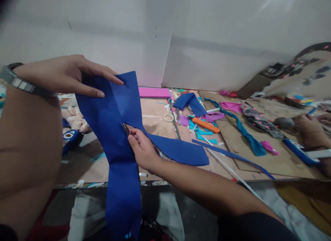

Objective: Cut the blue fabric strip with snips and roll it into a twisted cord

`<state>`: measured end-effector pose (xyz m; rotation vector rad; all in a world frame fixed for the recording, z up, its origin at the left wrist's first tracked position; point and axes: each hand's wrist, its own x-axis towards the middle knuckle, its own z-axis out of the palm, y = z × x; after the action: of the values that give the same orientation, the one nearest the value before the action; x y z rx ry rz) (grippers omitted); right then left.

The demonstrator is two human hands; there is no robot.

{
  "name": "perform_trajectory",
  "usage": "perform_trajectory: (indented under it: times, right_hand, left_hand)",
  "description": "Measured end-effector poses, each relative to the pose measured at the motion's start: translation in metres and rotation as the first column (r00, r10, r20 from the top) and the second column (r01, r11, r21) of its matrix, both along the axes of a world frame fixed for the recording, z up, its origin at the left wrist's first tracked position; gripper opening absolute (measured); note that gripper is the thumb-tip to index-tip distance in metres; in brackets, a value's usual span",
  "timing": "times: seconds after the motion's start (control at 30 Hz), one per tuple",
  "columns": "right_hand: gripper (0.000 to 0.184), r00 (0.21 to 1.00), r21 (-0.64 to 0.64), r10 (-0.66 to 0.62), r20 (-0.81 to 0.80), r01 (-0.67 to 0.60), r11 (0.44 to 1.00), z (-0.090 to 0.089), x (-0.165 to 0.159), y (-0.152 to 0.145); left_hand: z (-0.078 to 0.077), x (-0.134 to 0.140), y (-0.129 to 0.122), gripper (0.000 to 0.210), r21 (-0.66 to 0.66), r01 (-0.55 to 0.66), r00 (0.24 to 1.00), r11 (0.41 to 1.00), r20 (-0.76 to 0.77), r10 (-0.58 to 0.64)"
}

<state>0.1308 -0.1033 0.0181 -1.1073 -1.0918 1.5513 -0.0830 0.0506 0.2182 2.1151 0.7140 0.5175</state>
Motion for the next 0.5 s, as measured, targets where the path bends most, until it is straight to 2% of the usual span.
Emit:
perform_trajectory:
  times: [0.07,0.13,0.23,0.33,0.43,0.5]
  right_hand:
    - [0.045,0.998,0.061,-0.035,0.048,0.032,0.998,0.0,-0.001,-0.002]
    - [0.045,0.996,0.113,-0.056,0.064,0.048,0.992,0.002,-0.003,-0.003]
    - [0.045,0.998,0.113,-0.063,-0.003,0.063,0.992,0.008,-0.006,-0.002]
    - [0.046,0.996,0.083,-0.046,-0.078,0.053,0.995,0.013,-0.007,0.0]
    - [0.05,0.992,0.039,-0.055,-0.117,0.06,0.997,0.013,-0.006,0.001]
    - [0.053,0.984,0.024,-0.083,-0.157,0.088,0.996,0.01,-0.006,0.002]
  left_hand:
    - [0.001,0.0,0.0,0.036,-0.184,-0.059,0.987,0.981,0.134,0.084]
    - [0.001,0.001,-0.001,0.039,-0.289,-0.068,0.972,0.955,0.196,0.129]
    - [0.001,0.003,-0.004,0.045,-0.266,-0.032,0.98,0.964,0.183,0.083]
    - [0.001,0.005,-0.004,0.045,-0.309,-0.044,0.973,0.95,0.203,0.111]
    - [0.001,0.006,-0.004,0.027,-0.38,-0.06,0.959,0.923,0.236,0.16]
    - [0.001,0.006,-0.005,0.015,-0.354,-0.102,0.959,0.93,0.214,0.187]
